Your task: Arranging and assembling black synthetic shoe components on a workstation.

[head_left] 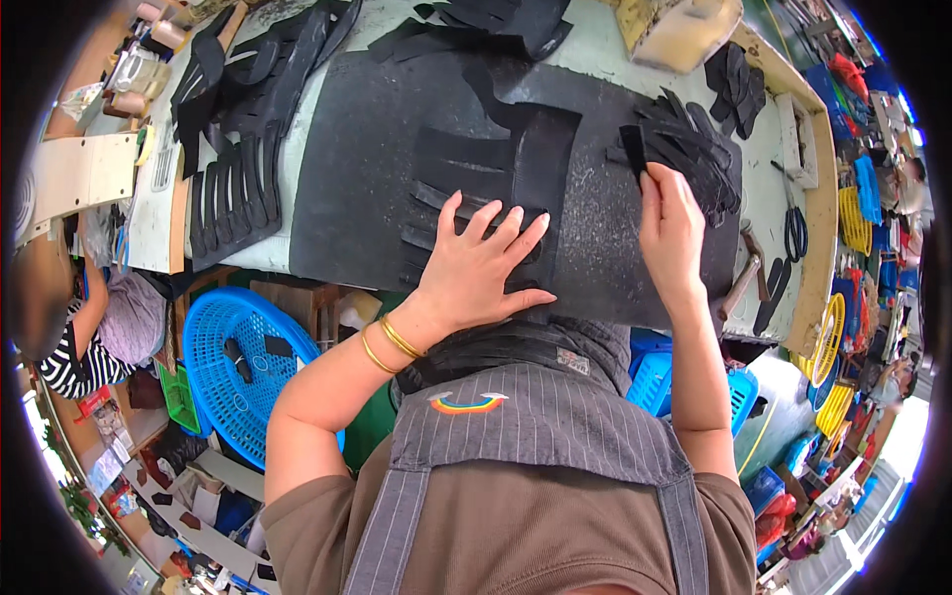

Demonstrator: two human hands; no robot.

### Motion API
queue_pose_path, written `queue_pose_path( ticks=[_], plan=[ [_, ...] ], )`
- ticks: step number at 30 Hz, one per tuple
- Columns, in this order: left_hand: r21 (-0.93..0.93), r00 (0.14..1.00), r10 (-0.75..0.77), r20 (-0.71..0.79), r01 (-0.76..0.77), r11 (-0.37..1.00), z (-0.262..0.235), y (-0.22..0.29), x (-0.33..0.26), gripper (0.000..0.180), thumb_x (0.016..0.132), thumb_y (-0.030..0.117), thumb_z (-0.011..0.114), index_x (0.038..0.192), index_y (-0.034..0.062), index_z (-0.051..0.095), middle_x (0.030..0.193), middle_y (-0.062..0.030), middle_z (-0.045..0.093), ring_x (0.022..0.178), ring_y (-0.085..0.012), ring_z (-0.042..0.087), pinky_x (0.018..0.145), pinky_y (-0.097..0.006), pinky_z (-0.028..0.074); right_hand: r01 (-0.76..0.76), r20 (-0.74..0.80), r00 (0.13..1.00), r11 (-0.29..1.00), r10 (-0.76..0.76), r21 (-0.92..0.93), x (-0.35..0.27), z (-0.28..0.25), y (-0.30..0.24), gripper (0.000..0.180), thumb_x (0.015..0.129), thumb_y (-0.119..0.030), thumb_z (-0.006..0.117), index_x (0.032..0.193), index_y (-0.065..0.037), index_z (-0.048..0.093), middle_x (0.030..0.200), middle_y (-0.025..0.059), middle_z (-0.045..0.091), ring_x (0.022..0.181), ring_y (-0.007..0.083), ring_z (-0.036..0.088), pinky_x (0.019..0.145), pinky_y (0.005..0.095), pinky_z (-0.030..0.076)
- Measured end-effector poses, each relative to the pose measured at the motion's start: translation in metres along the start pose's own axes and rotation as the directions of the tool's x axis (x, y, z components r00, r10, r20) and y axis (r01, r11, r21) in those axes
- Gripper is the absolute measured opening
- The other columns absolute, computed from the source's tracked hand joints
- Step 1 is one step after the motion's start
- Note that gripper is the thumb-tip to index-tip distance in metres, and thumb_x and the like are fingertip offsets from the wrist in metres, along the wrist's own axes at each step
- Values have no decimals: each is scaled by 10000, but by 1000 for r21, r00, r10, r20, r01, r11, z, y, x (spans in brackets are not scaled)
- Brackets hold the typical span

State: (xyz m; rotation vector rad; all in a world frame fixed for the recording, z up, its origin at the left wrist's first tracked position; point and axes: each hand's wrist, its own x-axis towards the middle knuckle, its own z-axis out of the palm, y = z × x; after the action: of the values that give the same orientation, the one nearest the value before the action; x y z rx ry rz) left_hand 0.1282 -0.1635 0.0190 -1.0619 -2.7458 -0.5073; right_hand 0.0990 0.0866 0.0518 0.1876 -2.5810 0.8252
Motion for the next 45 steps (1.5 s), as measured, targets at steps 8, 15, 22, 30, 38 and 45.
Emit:
queue_pose_path(
  ticks=[8, 15, 22, 30, 38, 45],
  plan=[
    [-149, 986, -115, -123, 96, 984, -22, -20, -5, 696, 831, 538, 664, 1316, 50, 559, 1278, -132, 513, 1256, -319, 435, 1102, -530, 269, -350, 447, 881, 849, 154, 397, 32, 35, -47, 159, 935, -80, 625, 1062, 14, 644, 864, 144, 666, 650, 173, 624, 626, 297, 500],
    [-11, 980, -184, -77, 183, 983, -20, -49, -25, 712, 824, 519, 670, 1241, -50, 579, 1266, -177, 552, 1246, -334, 489, 1126, -541, 260, -276, 680, 733, 908, -12, 314, 44, 99, -61, 164, 886, -155, 664, 925, 3, 684, 736, 161, 680, 668, 268, 682, 637, 348, 519],
    [-87, 974, -205, -100, 196, 977, -15, -57, -25, 718, 809, 523, 684, 1231, -50, 587, 1253, -175, 560, 1250, -345, 486, 1118, -536, 285, -366, 778, 628, 895, 35, 256, 60, 104, -66, 166, 890, -157, 660, 911, 5, 690, 694, 132, 683, 590, 201, 673, 598, 330, 515],
    [-71, 987, -148, -62, 144, 987, -15, -60, -18, 750, 816, 589, 647, 1176, -66, 588, 1172, -204, 539, 1272, -408, 429, 1113, -561, 281, -387, 777, 627, 887, 52, 253, 58, 100, -64, 162, 877, -143, 686, 924, 12, 675, 737, 134, 695, 643, 213, 693, 622, 330, 530],
    [-11, 991, -118, -62, 118, 993, -19, -61, -16, 721, 794, 568, 676, 1218, -6, 573, 1274, -220, 508, 1258, -422, 465, 1084, -596, 281, -485, 622, 757, 810, 200, 329, 30, 65, -28, 165, 842, -87, 726, 954, -17, 626, 756, 98, 672, 671, 159, 666, 626, 292, 519],
    [113, 991, -136, 16, 133, 985, -21, -55, -7, 788, 815, 695, 550, 1371, 137, 563, 1293, -210, 540, 1257, -411, 473, 1091, -618, 246, -384, 598, 791, 866, 131, 320, 28, 70, -16, 145, 827, -84, 716, 914, -23, 617, 701, 93, 616, 628, 173, 622, 598, 306, 497]
  ],
)
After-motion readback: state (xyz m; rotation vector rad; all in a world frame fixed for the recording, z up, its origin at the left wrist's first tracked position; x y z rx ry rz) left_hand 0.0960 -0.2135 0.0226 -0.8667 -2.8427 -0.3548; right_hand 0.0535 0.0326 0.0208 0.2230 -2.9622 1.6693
